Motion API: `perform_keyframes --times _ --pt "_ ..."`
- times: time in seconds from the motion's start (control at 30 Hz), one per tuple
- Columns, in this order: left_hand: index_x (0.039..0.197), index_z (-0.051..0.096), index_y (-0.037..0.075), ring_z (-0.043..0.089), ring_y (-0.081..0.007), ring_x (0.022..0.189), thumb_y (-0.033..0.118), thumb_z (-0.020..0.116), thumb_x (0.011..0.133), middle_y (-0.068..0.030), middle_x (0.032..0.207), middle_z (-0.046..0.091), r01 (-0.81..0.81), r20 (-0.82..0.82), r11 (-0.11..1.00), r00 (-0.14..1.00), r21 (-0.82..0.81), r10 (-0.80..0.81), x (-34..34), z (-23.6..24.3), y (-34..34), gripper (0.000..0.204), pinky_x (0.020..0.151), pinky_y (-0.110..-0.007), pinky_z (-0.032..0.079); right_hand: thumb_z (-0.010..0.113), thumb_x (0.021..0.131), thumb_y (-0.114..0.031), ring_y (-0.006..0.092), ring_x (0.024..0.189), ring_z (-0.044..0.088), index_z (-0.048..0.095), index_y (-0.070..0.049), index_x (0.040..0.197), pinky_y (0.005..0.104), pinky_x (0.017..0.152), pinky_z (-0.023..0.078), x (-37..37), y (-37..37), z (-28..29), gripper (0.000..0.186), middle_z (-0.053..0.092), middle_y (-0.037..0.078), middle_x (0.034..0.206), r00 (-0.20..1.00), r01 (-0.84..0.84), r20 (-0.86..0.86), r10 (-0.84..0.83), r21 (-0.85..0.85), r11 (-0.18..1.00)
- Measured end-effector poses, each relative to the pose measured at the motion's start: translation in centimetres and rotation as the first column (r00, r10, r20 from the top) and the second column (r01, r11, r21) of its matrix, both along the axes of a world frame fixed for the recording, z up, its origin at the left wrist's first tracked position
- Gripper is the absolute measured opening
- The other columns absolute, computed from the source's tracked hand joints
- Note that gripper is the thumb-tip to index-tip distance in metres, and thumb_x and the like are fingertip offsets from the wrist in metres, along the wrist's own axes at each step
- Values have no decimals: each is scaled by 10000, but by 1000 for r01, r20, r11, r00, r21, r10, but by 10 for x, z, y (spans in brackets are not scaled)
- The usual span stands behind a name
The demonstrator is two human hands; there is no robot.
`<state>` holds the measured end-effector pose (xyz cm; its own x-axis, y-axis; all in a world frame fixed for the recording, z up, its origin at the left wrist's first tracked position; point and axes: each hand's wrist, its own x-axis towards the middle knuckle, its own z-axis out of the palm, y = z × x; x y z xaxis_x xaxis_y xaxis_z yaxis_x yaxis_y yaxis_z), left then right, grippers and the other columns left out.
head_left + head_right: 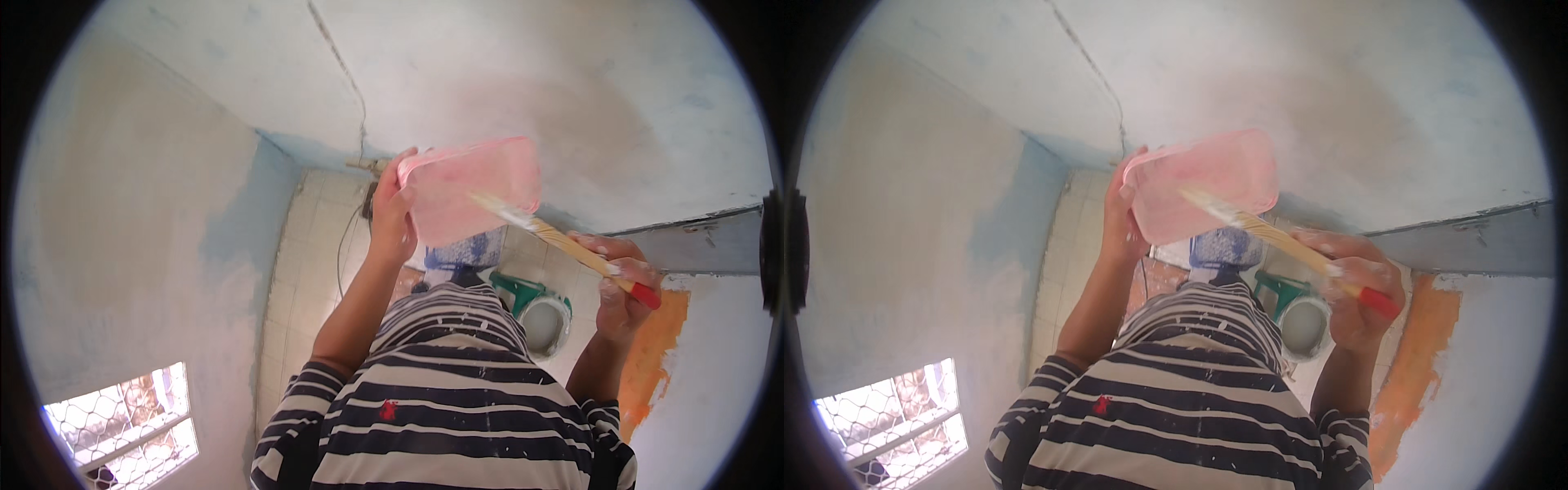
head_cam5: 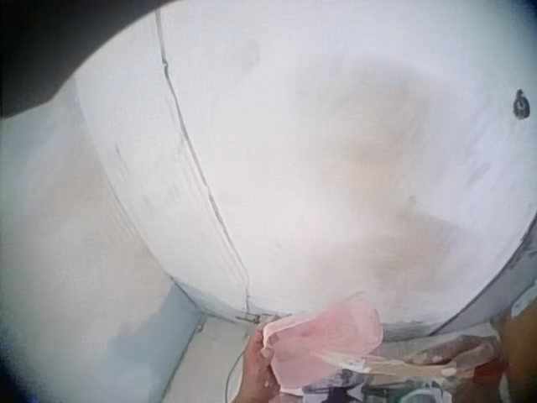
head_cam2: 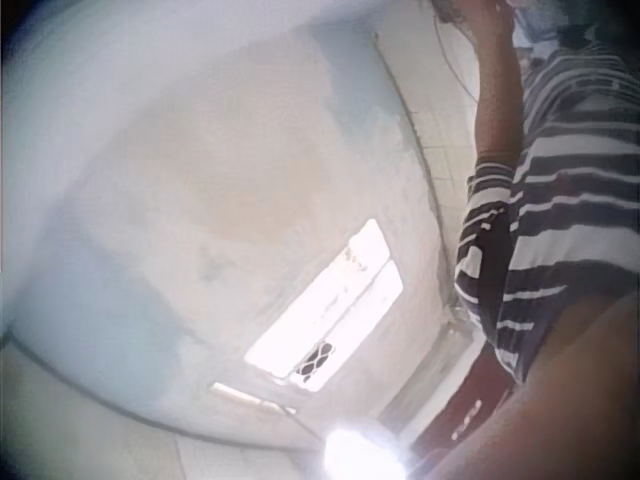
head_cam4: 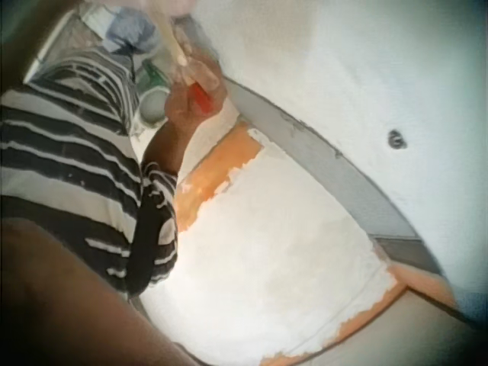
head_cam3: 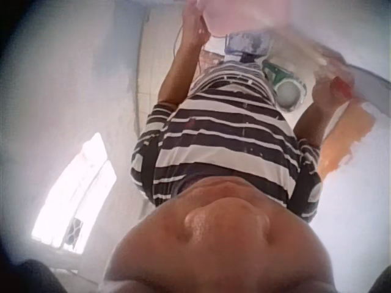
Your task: The person paints a wall using a brush, frequently dipping the brush into a pink paint tray held in their other hand.
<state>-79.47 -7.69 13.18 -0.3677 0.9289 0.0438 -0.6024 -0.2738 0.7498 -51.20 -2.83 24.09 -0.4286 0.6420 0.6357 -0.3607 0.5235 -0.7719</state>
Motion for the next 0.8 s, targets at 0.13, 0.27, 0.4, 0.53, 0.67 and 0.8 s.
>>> perform_keyframes --times 0.13,0.27,0.4,0.53,0.67,0.8 --pt "1454 378 -34 497 -263 1330 213 674 816 -200 1450 496 46 -12 999 999 27 -45 -8 2 -18 746 1128 -388 381 671 902 -64 348 975 709 638 -46 1055 421 840 582 -28 -15 20 158 683 188 1089 928 -56 373 -21 194 979" --pt "1447 387 -33 532 -267 1300 155 645 806 -206 1427 521 88 -50 993 995 78 -85 -15 12 -34 715 1110 -397 412 671 856 -53 339 879 690 655 -39 1032 348 747 549 -40 -12 33 176 689 139 1024 723 -155 688 -67 255 954" --pt "1451 399 4 510 -323 1332 414 747 826 -228 1450 494 118 -153 990 983 74 -106 -22 6 -48 825 1107 -458 429 645 850 -26 350 840 665 664 -39 1031 341 747 532 -58 -25 42 183 684 136 994 575 -284 816 54 137 949" --pt "1415 423 -29 551 -268 1280 150 649 825 -213 1398 549 73 64 989 995 131 -82 -18 1 -60 657 1098 -398 432 645 843 4 333 835 664 666 -30 1038 334 752 527 -80 -43 30 199 687 146 995 683 -271 726 86 142 952" --pt "1402 440 -20 571 -245 1237 139 621 863 -192 1367 566 63 106 995 992 79 -71 -24 1 -73 591 1065 -385 456 651 839 18 308 817 666 667 -28 1044 328 747 521 -88 -56 26 211 696 161 993 860 -174 505 77 148 974" --pt "1399 449 -15 600 -210 1146 158 598 896 -138 1287 599 78 126 996 989 40 -82 -31 0 -77 553 995 -360 495 648 840 11 301 840 676 673 -31 1030 325 744 522 -90 -55 37 195 701 152 1001 753 -291 635 173 86 953"
